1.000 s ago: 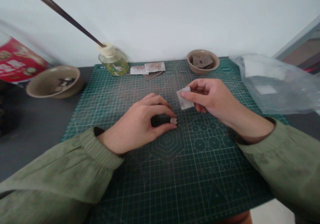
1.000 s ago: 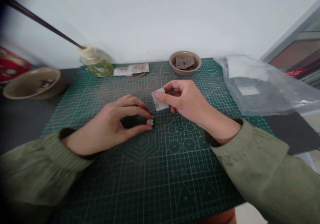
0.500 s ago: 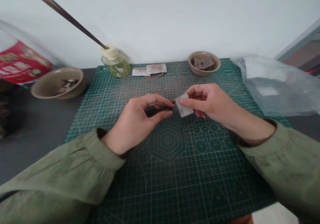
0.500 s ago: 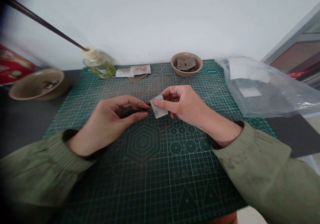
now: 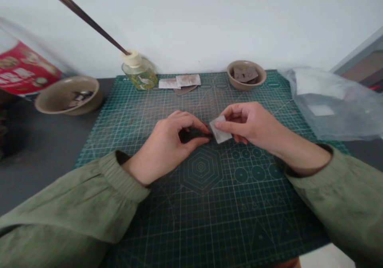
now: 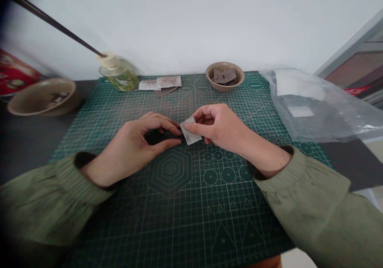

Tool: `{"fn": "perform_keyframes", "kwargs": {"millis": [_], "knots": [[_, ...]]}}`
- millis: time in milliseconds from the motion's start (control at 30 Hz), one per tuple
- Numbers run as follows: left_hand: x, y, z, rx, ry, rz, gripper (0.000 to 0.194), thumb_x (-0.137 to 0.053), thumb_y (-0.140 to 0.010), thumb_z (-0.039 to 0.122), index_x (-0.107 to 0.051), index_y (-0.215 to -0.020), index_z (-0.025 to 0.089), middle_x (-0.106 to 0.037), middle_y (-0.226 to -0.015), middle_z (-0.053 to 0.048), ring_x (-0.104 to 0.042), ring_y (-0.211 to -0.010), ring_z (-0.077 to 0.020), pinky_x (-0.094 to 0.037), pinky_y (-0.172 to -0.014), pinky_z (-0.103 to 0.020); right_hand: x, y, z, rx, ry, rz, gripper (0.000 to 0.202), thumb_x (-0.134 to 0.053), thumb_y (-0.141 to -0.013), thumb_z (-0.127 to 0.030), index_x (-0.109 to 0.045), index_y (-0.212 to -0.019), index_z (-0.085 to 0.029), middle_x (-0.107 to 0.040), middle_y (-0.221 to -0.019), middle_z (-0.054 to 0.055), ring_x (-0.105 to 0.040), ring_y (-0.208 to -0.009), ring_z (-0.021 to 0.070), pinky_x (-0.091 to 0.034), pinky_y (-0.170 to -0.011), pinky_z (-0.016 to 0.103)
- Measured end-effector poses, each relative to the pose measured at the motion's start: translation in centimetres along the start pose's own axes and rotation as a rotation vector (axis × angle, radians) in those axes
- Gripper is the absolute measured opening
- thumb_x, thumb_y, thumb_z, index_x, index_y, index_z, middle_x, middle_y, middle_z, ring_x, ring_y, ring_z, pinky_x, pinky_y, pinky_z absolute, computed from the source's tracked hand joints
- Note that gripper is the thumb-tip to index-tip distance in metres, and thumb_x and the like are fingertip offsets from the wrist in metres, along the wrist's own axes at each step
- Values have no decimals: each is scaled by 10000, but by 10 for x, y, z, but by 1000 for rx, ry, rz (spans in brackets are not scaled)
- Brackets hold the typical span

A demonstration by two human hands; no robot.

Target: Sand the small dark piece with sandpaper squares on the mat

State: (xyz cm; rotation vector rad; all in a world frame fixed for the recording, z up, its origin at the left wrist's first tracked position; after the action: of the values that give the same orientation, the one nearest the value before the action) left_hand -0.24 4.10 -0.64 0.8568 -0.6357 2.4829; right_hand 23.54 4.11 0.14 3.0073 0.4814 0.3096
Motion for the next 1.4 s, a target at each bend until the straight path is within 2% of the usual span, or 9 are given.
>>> {"fn": "perform_keyframes", "kwargs": {"millis": [167, 400, 467, 633, 767, 967, 1133, 1300, 1400], "knots": [[1, -1, 3, -130, -17, -108, 138, -940, -928, 334, -830, -959, 257, -824, -1073, -20, -741, -1070, -247, -572, -1006, -429, 1, 1, -3, 32, 19, 49, 390, -1013, -826, -445, -767, -869, -146, -668, -560, -36, -537, -431, 88, -353, -391, 219], [2, 0, 5, -195, -135, -129, 169, -840, -1004, 321, -862, -1162, 267, -788, -1185, -58, -711, -1116, -266, -571, -1020, -456, 5, 1, 0, 63, 29, 98, 362, -992, -861, -448, -789, -920, -154, -707, -633, -18, -562, -462, 96, -356, -401, 228], [2, 0, 5, -157, -105, -115, 138, -853, -985, 296, -851, -1117, 253, -793, -1126, -44, -725, -1054, -243, -587, -954, -418, 5, 0, 0, 61, 29, 104, 363, -997, -856, -446, -789, -918, -155, -703, -632, -20, -562, -463, 95, -355, -402, 227], [-1, 0, 1, 98, 110, -40, 132, -872, -966, 288, -802, -1058, 224, -802, -894, 6, -719, -753, -165, -580, -691, -311, 5, 1, 0, 55, 7, 115, 377, -1011, -837, -444, -787, -917, -152, -690, -622, -27, -558, -461, 94, -355, -404, 226], [-3, 0, -1, 137, 233, -28, 110, -872, -958, 260, -798, -1025, 214, -857, -1010, -28, -808, -871, -193, -661, -821, -328, 5, 2, -1, 50, 2, 112, 384, -1011, -833, -453, -791, -926, -153, -687, -626, -26, -558, -470, 97, -353, -409, 230], [4, -1, 4, -74, 62, -116, 51, -879, -952, 244, -851, -991, 261, -849, -1117, -49, -797, -1086, -261, -645, -1019, -422, 6, 2, -1, 49, 20, 116, 406, -1004, -831, -496, -788, -917, -164, -700, -645, -13, -555, -480, 107, -357, -420, 250], [6, -3, 7, -146, 56, -199, 72, -927, -941, 275, -878, -991, 289, -845, -1109, -35, -772, -1116, -260, -609, -1058, -424, 6, 1, 0, 57, 19, 115, 399, -1008, -830, -485, -787, -922, -166, -683, -630, -25, -548, -479, 103, -349, -421, 247], [5, -2, 6, -192, -70, -156, 281, -970, -906, 399, -877, -1142, 280, -833, -1223, -66, -719, -1214, -301, -580, -1082, -469, 7, 1, 1, 65, 18, 114, 388, -1000, -842, -478, -790, -929, -163, -684, -633, -26, -552, -477, 100, -353, -421, 242], [4, -1, 8, -227, -105, -165, 152, -909, -970, 358, -874, -1092, 275, -822, -1259, -64, -707, -1246, -294, -566, -1101, -465, 7, 1, -1, 69, 25, 117, 396, -996, -843, -489, -786, -917, -162, -680, -622, -24, -550, -474, 103, -349, -421, 244]]}}
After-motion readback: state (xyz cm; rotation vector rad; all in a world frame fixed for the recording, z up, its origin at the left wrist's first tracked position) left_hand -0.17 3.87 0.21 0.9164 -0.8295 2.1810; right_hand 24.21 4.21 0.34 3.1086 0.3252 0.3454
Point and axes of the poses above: each hand's wrist, its own y-axis away from the middle knuckle, its own x-axis out of the back of the hand, z = x × y, the point moved 2 cm from there along -y, towards the middle knuckle
